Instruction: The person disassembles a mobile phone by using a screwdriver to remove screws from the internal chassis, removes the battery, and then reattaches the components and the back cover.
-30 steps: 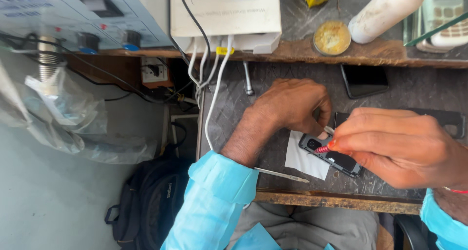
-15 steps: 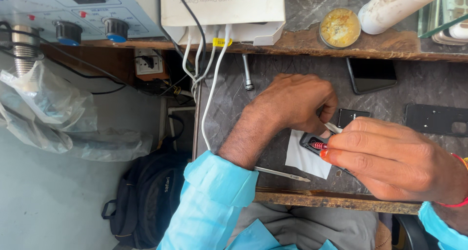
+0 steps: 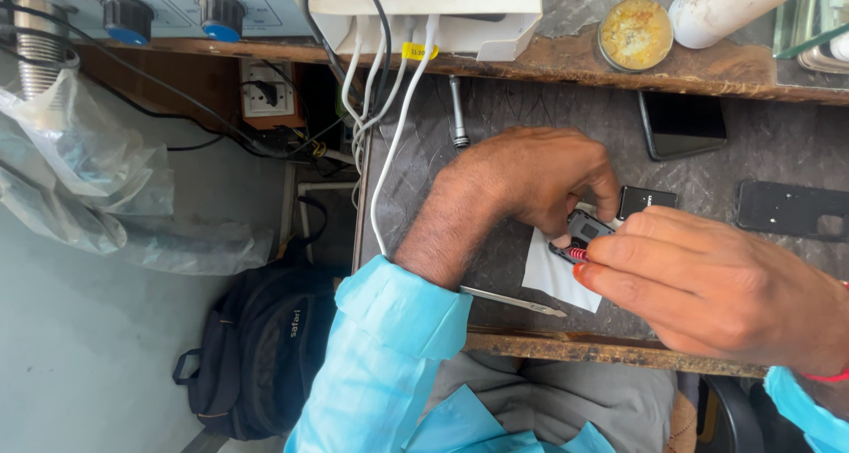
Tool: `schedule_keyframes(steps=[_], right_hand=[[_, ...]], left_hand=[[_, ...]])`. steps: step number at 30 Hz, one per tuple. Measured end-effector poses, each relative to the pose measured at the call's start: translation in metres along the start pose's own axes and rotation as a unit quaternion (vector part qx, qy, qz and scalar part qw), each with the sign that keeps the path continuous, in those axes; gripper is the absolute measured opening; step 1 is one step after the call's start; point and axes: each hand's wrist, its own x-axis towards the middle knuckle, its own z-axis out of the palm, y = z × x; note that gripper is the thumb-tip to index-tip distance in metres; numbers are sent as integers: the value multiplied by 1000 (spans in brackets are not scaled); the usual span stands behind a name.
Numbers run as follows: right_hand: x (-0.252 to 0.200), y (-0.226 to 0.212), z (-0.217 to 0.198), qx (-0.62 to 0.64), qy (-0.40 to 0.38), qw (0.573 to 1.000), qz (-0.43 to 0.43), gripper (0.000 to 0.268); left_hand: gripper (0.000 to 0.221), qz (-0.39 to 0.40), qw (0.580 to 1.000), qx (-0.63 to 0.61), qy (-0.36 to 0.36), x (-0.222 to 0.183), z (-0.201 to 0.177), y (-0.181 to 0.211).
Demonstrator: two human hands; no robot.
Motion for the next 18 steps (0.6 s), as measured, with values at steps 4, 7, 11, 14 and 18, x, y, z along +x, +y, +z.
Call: schedule_keyframes(steps=[4, 7, 11, 14, 18], right_hand=[[9, -13, -8, -24, -108, 993, 29, 41], [18, -16, -8, -69, -165, 983, 47, 35], [25, -19, -8, -199, -204, 959, 9, 30], [27, -25, -6, -284, -215, 935, -8, 22], [28, -27, -2, -301, -256, 918, 26, 16]], left_hand=[[61, 30, 1000, 1, 4, 0, 1, -2], [62, 18, 1000, 8, -8, -2, -1, 0], [61, -36, 999, -8, -6, -5, -3, 7], [60, -53, 998, -16, -9, -7, -5, 8], [60, -62, 998, -29, -2, -9, -6, 11]])
